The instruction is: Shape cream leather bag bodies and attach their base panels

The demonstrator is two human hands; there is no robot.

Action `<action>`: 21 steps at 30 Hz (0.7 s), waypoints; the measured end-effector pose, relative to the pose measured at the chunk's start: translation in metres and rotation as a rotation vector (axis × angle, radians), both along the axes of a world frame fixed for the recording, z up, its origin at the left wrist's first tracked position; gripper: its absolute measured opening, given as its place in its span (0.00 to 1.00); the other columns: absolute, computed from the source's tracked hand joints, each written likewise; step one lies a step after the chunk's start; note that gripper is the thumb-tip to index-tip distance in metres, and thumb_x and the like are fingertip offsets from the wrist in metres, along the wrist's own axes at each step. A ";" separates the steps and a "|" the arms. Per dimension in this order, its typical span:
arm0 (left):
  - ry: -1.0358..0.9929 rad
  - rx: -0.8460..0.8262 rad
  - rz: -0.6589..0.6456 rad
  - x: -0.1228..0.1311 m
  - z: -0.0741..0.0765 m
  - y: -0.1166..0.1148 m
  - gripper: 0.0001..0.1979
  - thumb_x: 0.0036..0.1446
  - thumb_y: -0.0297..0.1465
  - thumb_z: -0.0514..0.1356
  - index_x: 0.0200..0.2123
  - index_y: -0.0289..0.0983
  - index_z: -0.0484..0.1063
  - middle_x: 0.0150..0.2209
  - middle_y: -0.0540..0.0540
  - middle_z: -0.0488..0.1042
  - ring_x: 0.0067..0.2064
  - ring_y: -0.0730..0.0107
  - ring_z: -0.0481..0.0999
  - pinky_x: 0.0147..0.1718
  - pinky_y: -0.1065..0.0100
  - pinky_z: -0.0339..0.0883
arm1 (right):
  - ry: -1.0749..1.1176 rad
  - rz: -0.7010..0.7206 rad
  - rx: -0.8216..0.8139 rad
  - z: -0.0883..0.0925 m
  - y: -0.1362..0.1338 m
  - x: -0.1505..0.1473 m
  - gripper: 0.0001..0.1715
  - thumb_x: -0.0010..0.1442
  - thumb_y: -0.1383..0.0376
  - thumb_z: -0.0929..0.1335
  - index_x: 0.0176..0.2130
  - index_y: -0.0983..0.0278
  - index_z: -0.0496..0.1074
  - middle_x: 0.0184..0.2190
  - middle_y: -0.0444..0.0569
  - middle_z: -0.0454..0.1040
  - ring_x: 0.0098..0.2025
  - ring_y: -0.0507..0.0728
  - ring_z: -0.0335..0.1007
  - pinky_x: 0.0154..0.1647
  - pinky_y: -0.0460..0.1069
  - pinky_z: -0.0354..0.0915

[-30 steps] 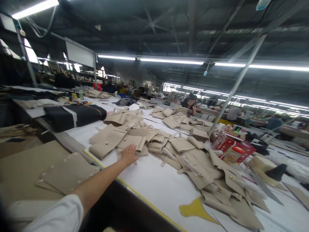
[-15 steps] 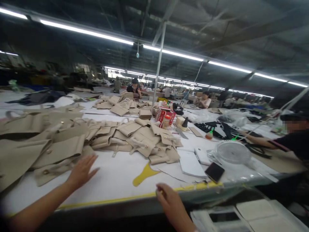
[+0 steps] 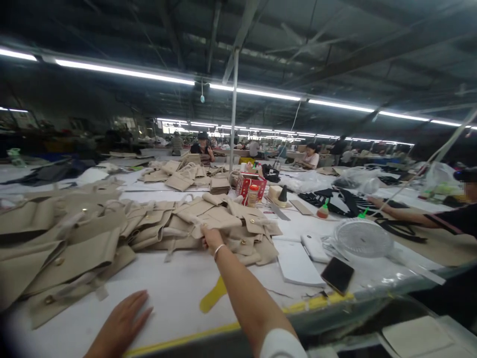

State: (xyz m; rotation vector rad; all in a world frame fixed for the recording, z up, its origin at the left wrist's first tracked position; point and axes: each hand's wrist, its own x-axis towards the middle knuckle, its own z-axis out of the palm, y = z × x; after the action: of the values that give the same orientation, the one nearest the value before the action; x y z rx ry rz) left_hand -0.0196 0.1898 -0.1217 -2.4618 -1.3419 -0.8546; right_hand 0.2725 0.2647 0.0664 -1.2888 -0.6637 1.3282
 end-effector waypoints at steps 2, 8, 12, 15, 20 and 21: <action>-0.018 -0.011 -0.007 0.001 0.004 -0.002 0.23 0.54 0.45 0.54 0.47 0.37 0.69 0.48 0.41 0.71 0.49 0.58 0.70 0.49 0.57 0.67 | 0.020 0.099 0.098 0.027 -0.002 -0.012 0.06 0.55 0.66 0.67 0.28 0.67 0.65 0.16 0.39 0.63 0.14 0.45 0.53 0.12 0.39 0.53; -0.083 0.117 -0.059 0.014 0.048 -0.024 0.29 0.55 0.39 0.56 0.58 0.37 0.56 0.54 0.38 0.65 0.54 0.56 0.66 0.49 0.56 0.65 | 0.107 0.256 0.232 0.111 -0.060 -0.027 0.03 0.57 0.67 0.65 0.32 0.65 0.67 0.27 0.43 0.71 0.26 0.48 0.68 0.29 0.44 0.69; -0.192 0.251 -0.101 0.049 0.112 -0.064 0.35 0.56 0.34 0.55 0.62 0.32 0.42 0.58 0.32 0.58 0.60 0.53 0.57 0.53 0.55 0.60 | 0.150 0.251 0.082 0.127 -0.124 -0.049 0.04 0.58 0.66 0.64 0.33 0.66 0.66 0.26 0.46 0.72 0.24 0.49 0.68 0.28 0.47 0.70; -0.264 0.326 -0.058 0.072 0.160 -0.088 0.35 0.53 0.36 0.58 0.60 0.28 0.49 0.55 0.28 0.61 0.58 0.48 0.59 0.52 0.52 0.59 | 0.156 0.307 0.132 0.122 -0.169 -0.075 0.05 0.57 0.67 0.64 0.32 0.68 0.67 0.25 0.46 0.71 0.23 0.49 0.67 0.26 0.45 0.68; -0.319 0.254 -0.022 0.081 0.213 -0.096 0.19 0.54 0.33 0.55 0.48 0.32 0.68 0.46 0.34 0.71 0.52 0.47 0.66 0.52 0.47 0.56 | -0.052 0.380 0.420 0.113 -0.216 -0.105 0.12 0.55 0.61 0.64 0.28 0.68 0.70 0.23 0.46 0.71 0.27 0.52 0.67 0.30 0.46 0.65; -0.341 0.202 -0.053 0.082 0.218 -0.096 0.18 0.54 0.32 0.55 0.47 0.33 0.68 0.46 0.35 0.72 0.52 0.48 0.66 0.53 0.47 0.55 | -0.162 0.359 0.482 0.113 -0.222 -0.107 0.15 0.55 0.59 0.64 0.27 0.68 0.70 0.22 0.46 0.71 0.28 0.52 0.67 0.32 0.46 0.64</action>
State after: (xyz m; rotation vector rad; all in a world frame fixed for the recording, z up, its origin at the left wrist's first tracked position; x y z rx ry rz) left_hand 0.0619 0.0935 0.0967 -2.2763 -1.2192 -1.4002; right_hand 0.1654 0.0432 0.1792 -0.9120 -1.2886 1.2458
